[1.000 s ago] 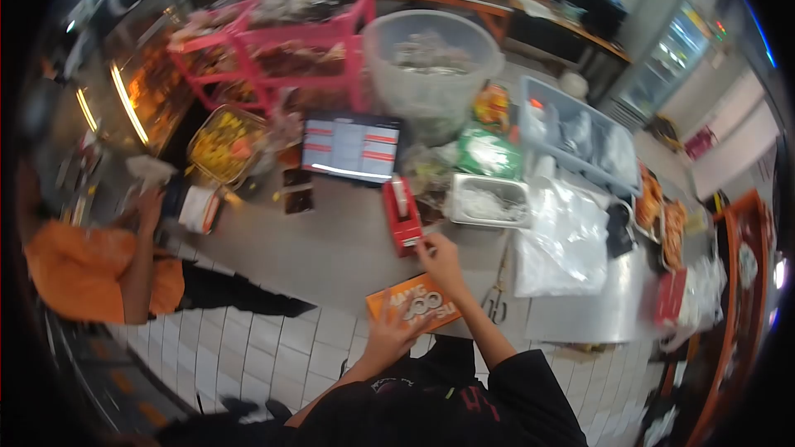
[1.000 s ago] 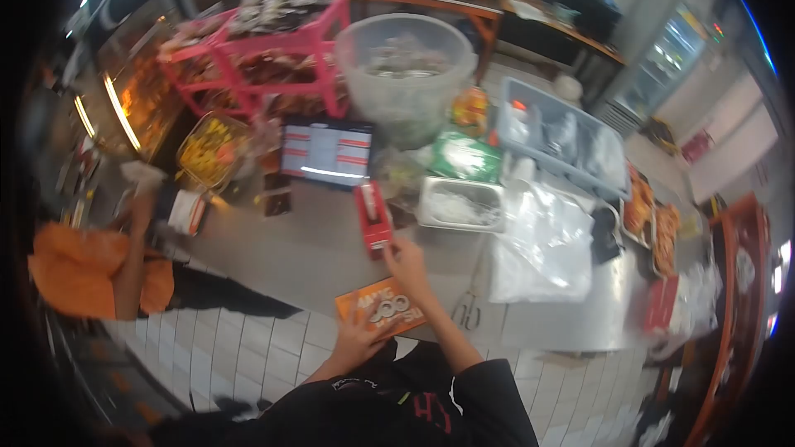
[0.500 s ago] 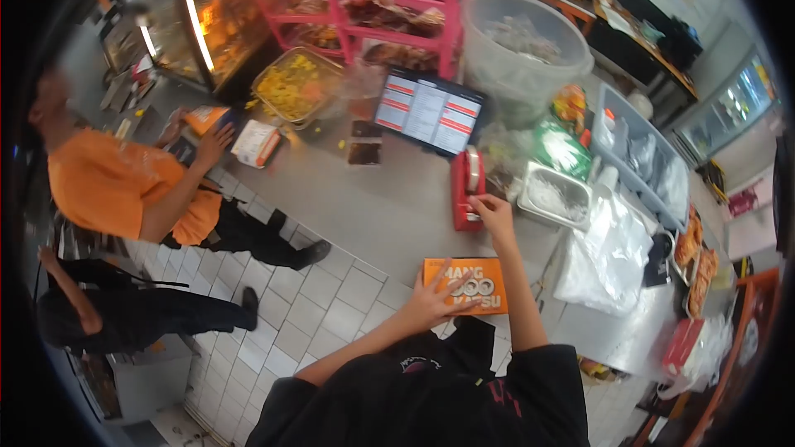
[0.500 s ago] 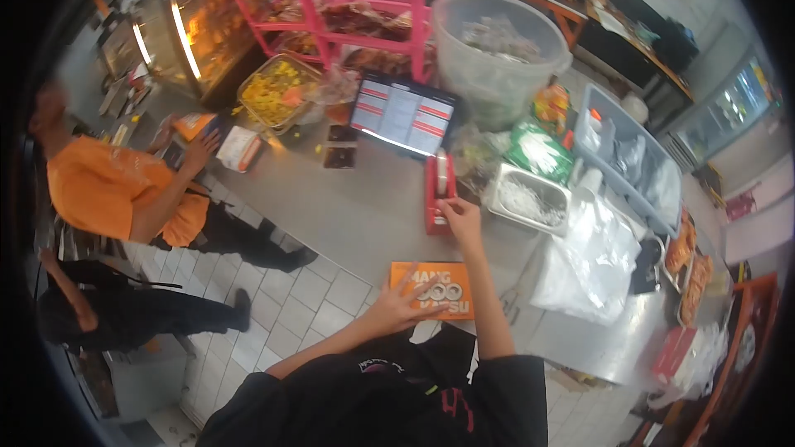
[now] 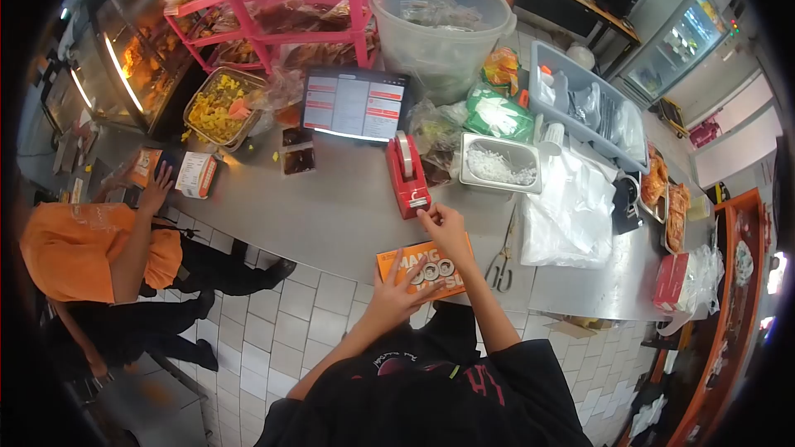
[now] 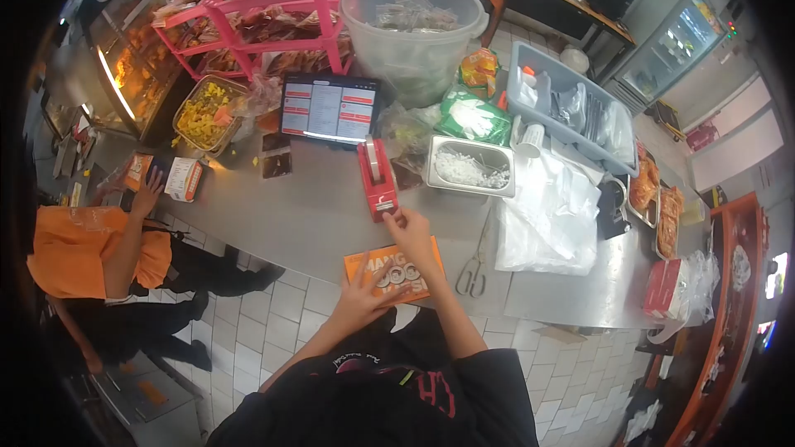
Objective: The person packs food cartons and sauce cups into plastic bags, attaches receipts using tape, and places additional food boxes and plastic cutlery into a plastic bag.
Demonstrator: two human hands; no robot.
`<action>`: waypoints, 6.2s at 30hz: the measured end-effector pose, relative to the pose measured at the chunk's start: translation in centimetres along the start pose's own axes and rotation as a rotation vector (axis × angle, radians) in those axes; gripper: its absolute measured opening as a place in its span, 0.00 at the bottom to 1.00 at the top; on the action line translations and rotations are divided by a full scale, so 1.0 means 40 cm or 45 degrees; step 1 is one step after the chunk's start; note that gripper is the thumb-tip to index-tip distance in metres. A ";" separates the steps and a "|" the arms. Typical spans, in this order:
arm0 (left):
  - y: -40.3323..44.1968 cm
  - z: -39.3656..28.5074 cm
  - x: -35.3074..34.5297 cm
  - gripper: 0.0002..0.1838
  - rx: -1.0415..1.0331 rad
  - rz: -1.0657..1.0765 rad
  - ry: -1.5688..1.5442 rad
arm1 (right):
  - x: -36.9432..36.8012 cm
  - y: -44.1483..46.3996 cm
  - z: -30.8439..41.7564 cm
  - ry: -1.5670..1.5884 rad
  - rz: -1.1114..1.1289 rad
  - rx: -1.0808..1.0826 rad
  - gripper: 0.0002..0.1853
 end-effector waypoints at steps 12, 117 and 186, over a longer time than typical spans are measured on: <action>0.003 -0.003 -0.010 0.32 -0.020 -0.091 0.002 | 0.034 -0.009 0.043 -0.399 -0.230 0.219 0.09; 0.490 -0.677 -0.139 0.12 0.959 0.030 -2.134 | 1.030 -0.229 0.083 -0.049 0.376 -0.281 0.14; 0.598 -0.695 0.054 0.06 0.002 -0.256 -0.505 | 1.146 -0.222 0.322 -0.309 -0.337 0.293 0.06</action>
Point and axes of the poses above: each hand's wrist, its own y-axis towards the middle knuckle, its own x-axis out of the back of the hand, z = x × y, the point moved 1 cm from there along y, towards the middle knuckle, and after that the axes turned 7 degrees about y, right-handed, at the moved point
